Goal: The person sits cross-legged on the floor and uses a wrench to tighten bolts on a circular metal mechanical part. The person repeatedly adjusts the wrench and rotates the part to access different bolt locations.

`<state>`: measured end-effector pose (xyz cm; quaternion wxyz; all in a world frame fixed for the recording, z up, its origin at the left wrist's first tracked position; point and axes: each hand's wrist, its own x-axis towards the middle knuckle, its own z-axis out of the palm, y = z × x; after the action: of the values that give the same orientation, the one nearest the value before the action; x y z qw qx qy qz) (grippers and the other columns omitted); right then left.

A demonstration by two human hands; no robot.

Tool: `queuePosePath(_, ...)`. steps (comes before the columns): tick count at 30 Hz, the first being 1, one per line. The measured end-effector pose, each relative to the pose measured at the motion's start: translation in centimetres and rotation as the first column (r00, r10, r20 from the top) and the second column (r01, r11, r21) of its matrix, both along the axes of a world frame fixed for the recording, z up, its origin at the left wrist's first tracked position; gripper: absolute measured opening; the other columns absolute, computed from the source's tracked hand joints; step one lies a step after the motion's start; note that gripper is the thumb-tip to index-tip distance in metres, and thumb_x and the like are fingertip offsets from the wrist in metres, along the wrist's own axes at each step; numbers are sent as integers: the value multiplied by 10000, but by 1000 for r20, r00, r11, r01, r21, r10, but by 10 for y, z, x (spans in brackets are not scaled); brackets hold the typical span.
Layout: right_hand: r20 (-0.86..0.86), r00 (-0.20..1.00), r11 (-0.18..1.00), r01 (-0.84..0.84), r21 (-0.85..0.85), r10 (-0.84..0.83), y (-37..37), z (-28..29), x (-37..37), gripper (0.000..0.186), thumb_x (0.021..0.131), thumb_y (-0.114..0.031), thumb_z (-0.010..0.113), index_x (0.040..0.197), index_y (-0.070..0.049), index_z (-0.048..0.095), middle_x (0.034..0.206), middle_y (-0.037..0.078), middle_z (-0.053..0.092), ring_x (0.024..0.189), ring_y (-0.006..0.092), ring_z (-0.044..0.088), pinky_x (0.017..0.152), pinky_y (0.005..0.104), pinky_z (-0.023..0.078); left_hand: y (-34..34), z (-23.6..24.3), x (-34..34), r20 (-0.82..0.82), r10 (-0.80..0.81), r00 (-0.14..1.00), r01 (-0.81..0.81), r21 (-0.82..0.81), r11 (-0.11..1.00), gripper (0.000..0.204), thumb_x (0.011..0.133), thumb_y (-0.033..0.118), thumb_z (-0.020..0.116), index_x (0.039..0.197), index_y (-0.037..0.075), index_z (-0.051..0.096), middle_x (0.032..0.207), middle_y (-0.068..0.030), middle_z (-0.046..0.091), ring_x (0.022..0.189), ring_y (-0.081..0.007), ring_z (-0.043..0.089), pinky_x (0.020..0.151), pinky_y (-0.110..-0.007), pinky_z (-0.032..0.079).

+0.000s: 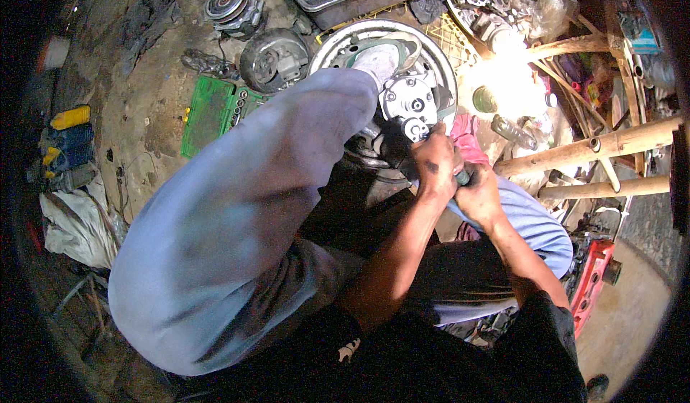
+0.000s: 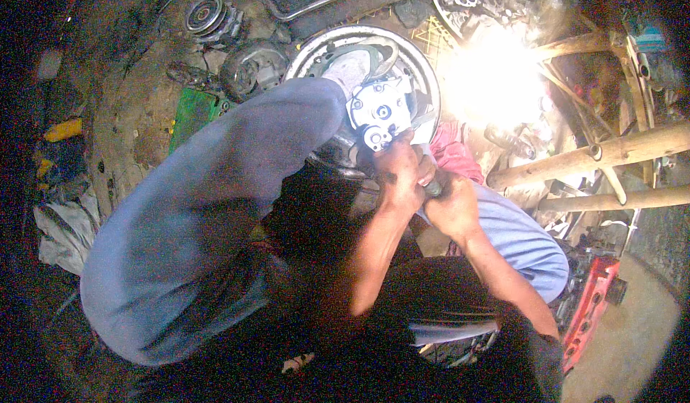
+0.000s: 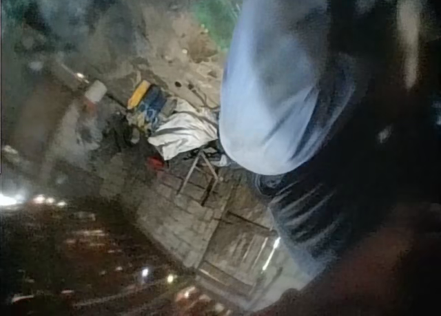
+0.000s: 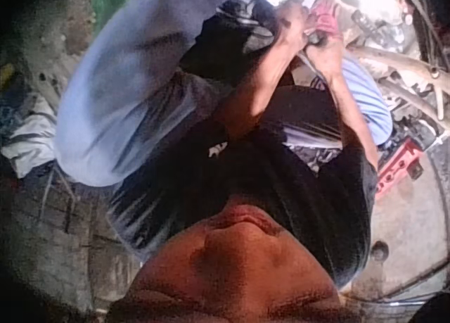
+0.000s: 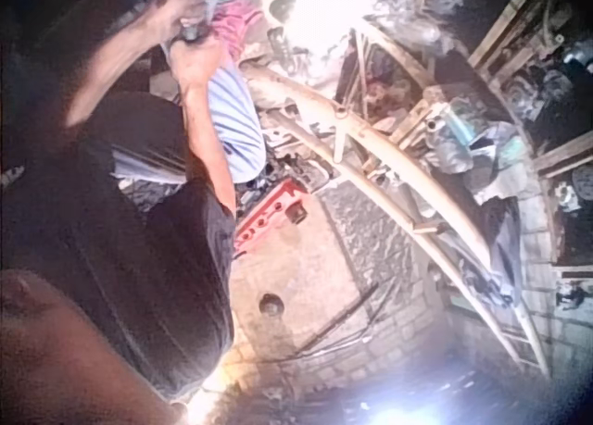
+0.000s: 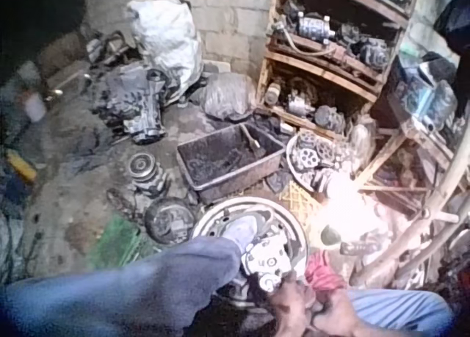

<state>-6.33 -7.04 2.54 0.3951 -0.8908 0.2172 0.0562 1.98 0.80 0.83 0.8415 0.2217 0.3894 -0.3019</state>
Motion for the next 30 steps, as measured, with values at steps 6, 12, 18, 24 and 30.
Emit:
queuePosePath(6,-217,948,969,245,30,-233,45,-20,-16,220,718,-135,631,869,14,689,797,260,669,820,391,686,717,442,519,27,0,14,44,-221,974,211,177,961,356,930,133,547,607,124,396,472,22,331,298,-118,299,291,-309,202)
queuePosePath(12,-127,992,997,-15,-82,5,19,4,6,247,708,-146,631,890,5,704,816,256,669,788,369,692,719,442,526,22,-6,12,148,-180,972,154,175,973,160,892,198,624,823,86,532,564,13,390,398,-136,396,370,-310,370)
queuePosePath(18,-134,929,855,-370,-363,345,-73,-7,36,269,734,-165,658,961,-33,716,853,230,684,823,379,673,742,443,530,54,-11,32,437,-835,335,489,677,551,351,923,280,645,1189,55,602,943,-45,653,702,-160,605,615,-365,526)
queuePosePath(24,-263,755,591,-640,-490,600,-89,18,93,227,614,-130,610,811,-52,691,786,220,669,789,400,655,715,478,534,119,46,118,228,-906,355,286,897,338,759,972,621,355,621,23,665,499,-84,561,468,-186,550,533,-369,441)
queuePosePath(30,-414,654,469,-749,-468,633,-69,45,120,194,594,-124,596,749,-45,679,749,232,659,756,407,659,692,487,539,61,23,189,381,-922,67,-130,920,371,624,854,616,586,853,2,697,786,-153,678,732,-238,636,699,-378,510)
